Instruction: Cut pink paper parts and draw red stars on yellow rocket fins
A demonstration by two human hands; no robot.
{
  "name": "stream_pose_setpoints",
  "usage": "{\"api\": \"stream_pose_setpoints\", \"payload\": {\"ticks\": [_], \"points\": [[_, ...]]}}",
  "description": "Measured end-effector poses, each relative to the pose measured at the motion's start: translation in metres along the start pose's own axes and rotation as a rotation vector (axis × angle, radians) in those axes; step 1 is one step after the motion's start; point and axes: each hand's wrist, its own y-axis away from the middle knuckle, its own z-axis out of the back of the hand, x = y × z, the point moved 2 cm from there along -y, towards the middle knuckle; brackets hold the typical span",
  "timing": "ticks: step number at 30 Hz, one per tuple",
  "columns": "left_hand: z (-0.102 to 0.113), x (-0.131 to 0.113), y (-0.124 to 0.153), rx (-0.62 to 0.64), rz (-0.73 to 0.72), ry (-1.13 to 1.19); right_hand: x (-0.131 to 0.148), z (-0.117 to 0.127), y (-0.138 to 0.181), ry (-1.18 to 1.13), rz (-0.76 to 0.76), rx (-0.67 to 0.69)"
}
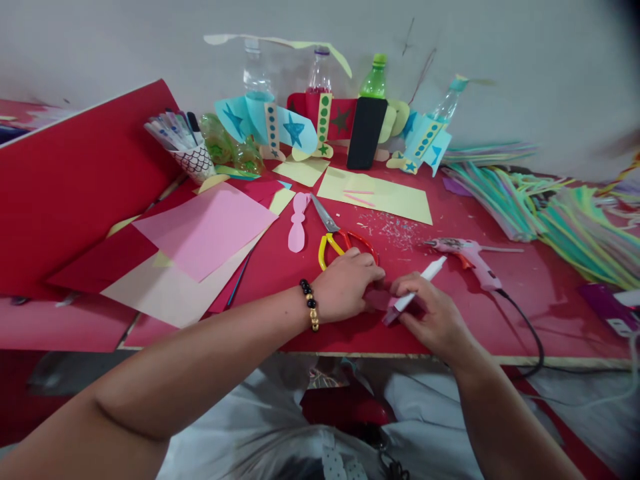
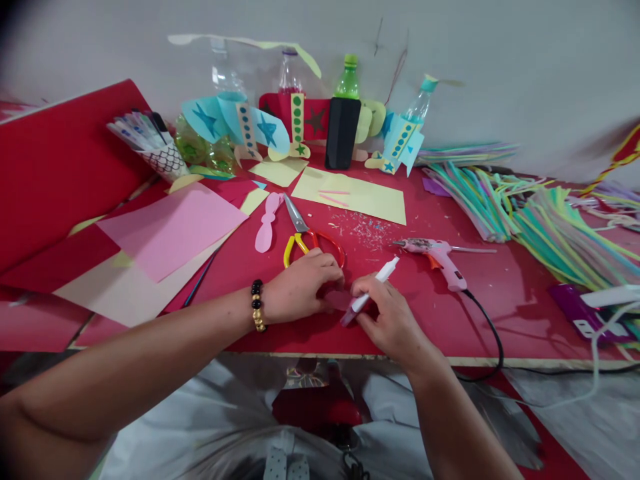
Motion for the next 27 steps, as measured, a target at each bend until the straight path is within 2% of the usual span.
{"api": "stream_pose_setpoints", "payload": {"ticks": [8, 13, 16, 21, 27], "points": [[0.004, -0.003, 0.000, 0.009, -0.026, 0.009, 0.003, 0.003, -0.002, 0.026, -0.002, -0.036], [0.007, -0.006, 0.000, -0.059, 0.101, 0.231, 0.000, 0.006, 0.002, -0.034, -0.128, -0.095], [0.010, -0.008, 0.001, -0.131, 0.121, 0.346, -0.005, 0.006, 0.005, -0.085, -0.218, -0.136], [0.011, -0.010, 0.003, -0.196, 0.020, 0.437, -0.009, 0.005, 0.007, -0.185, -0.253, -0.180], [0.009, -0.009, 0.005, -0.199, -0.147, 0.306, -0.012, 0.007, 0.005, -0.361, -0.251, -0.190]]}}
